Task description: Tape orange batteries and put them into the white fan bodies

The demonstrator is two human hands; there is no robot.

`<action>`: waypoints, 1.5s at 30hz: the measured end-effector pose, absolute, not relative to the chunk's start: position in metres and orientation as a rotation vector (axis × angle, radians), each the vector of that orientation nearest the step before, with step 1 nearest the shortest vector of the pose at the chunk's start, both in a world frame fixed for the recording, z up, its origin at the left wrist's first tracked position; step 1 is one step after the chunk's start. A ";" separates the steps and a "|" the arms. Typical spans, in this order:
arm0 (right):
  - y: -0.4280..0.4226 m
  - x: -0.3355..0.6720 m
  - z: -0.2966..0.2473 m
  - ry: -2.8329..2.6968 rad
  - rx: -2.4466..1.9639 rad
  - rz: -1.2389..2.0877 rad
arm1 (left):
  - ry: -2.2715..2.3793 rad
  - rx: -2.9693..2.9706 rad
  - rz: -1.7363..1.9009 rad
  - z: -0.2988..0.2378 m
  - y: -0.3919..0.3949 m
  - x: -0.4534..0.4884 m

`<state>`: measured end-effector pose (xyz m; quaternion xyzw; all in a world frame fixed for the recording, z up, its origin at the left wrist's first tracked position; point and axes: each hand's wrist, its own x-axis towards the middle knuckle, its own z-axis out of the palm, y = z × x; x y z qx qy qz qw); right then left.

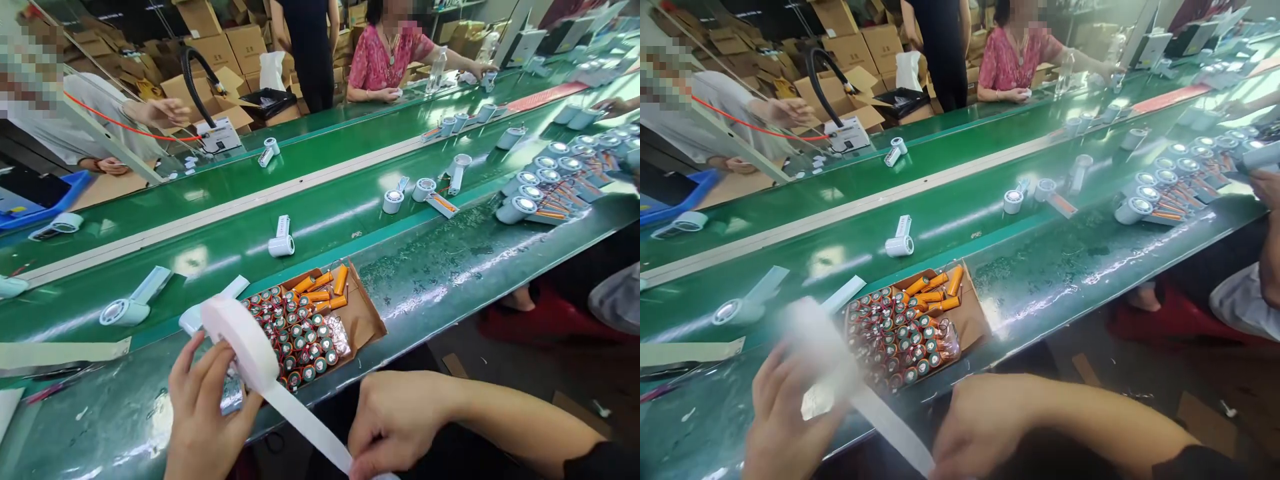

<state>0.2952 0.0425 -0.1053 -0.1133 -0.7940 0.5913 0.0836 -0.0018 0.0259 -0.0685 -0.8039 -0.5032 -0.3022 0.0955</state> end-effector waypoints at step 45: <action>0.082 0.337 -0.107 -1.138 -0.953 1.712 | -0.947 -2.649 -0.311 -0.049 0.040 0.052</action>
